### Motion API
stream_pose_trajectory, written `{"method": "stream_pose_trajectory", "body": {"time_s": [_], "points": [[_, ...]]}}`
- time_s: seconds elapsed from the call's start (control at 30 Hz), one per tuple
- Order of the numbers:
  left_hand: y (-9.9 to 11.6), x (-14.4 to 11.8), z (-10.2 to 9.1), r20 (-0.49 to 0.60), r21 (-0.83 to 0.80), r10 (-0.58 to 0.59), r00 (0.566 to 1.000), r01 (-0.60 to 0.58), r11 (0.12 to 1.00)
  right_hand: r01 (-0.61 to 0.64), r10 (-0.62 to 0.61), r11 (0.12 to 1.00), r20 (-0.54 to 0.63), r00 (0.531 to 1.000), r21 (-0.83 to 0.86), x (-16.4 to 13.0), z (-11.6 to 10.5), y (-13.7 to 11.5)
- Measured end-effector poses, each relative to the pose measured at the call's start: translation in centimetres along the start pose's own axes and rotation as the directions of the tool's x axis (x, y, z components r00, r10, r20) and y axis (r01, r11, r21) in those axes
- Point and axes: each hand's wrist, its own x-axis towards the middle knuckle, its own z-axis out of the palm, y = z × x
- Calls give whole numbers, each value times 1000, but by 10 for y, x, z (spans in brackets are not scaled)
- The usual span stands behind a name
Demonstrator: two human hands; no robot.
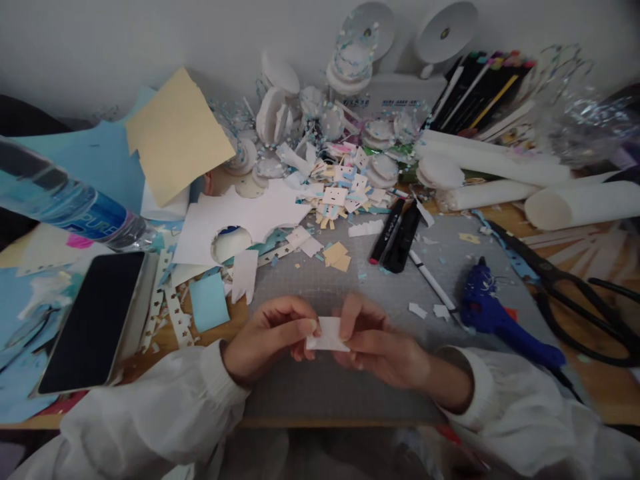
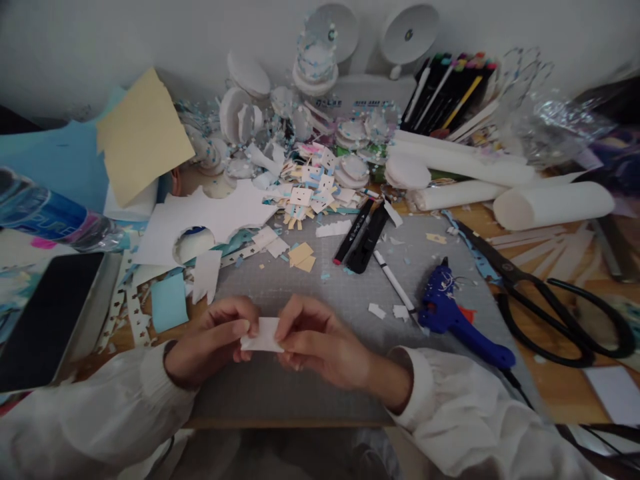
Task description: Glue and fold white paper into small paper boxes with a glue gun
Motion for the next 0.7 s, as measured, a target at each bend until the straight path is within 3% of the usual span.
{"method": "stream_pose_trajectory", "body": {"time_s": [0.17,0.4,0.57,0.63,0.7], "points": [[5,-1,1,-60,140,80,995,-71,988,123,-122,969,16,992,-214,0,-1,-8],[13,-22,14,32,297,273,961,-270,916,276,-242,823,133,961,-496,-13,14,-23],[11,-49,17,39,441,328,944,-311,842,327,-280,521,204,938,-789,-44,29,-28],[12,-59,15,35,471,342,939,-318,823,276,-385,382,120,915,-882,-64,27,-28],[14,-66,11,42,522,337,941,-308,795,133,-530,198,8,848,-971,-84,17,-29]]}}
